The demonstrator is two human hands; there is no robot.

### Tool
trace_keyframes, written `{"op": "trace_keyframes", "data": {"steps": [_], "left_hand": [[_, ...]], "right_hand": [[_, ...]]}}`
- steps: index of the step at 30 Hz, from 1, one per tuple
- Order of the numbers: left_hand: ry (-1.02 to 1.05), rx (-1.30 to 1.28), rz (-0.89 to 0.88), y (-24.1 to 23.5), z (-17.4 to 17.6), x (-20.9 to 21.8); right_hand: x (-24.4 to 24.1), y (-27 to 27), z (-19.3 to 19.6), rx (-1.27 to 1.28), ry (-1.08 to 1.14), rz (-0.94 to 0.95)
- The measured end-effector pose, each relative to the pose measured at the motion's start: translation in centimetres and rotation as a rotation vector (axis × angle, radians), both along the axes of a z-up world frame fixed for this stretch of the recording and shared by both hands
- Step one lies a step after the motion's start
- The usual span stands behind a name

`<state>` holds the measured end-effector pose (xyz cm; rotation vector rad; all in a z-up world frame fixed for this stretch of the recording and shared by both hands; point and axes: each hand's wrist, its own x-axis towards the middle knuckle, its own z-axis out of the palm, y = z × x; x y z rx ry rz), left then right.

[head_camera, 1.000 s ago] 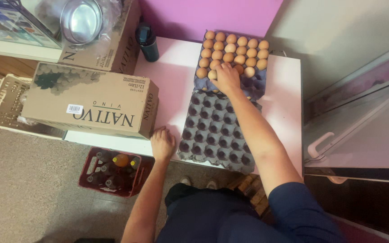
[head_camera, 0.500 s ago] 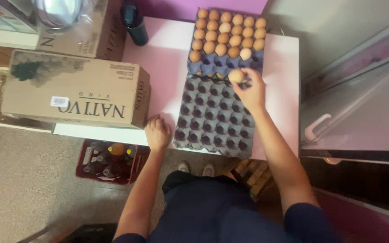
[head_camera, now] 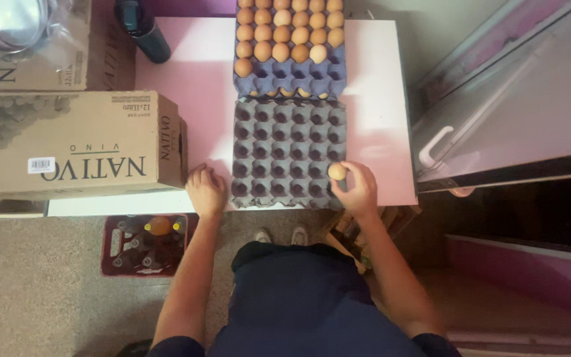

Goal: The person transfers eggs from one cardboard tray to another on a white table by hand.

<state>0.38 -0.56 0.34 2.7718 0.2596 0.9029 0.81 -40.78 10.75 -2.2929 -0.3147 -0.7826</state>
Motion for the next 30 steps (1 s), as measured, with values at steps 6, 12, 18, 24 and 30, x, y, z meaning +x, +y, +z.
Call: {"op": "trace_keyframes", "data": {"steps": [6, 12, 18, 24, 30], "left_hand": [[0.009, 0.021, -0.007, 0.0, -0.2, -0.2], [0.003, 0.032, 0.005, 0.3, -0.9, -0.1], [-0.011, 0.020, 0.000, 0.3, -1.2, -0.2], [-0.027, 0.006, -0.003, 0.4, -1.3, -0.2], [-0.055, -0.003, -0.018, 0.4, -0.9, 0.1]], "right_hand": [[-2.8, -0.7, -1.6, -0.095, 0.085, -0.057], [-3.6, -1.4, -3.6, -0.130, 0.168, -0.074], [-3.9, -1.2, -2.3, -0.159, 0.258, -0.093], [-3.7, -1.7, -2.3, -0.153, 0.362, -0.081], [-3.7, -1.9, -1.7, -0.234, 0.406, -0.085]]}}
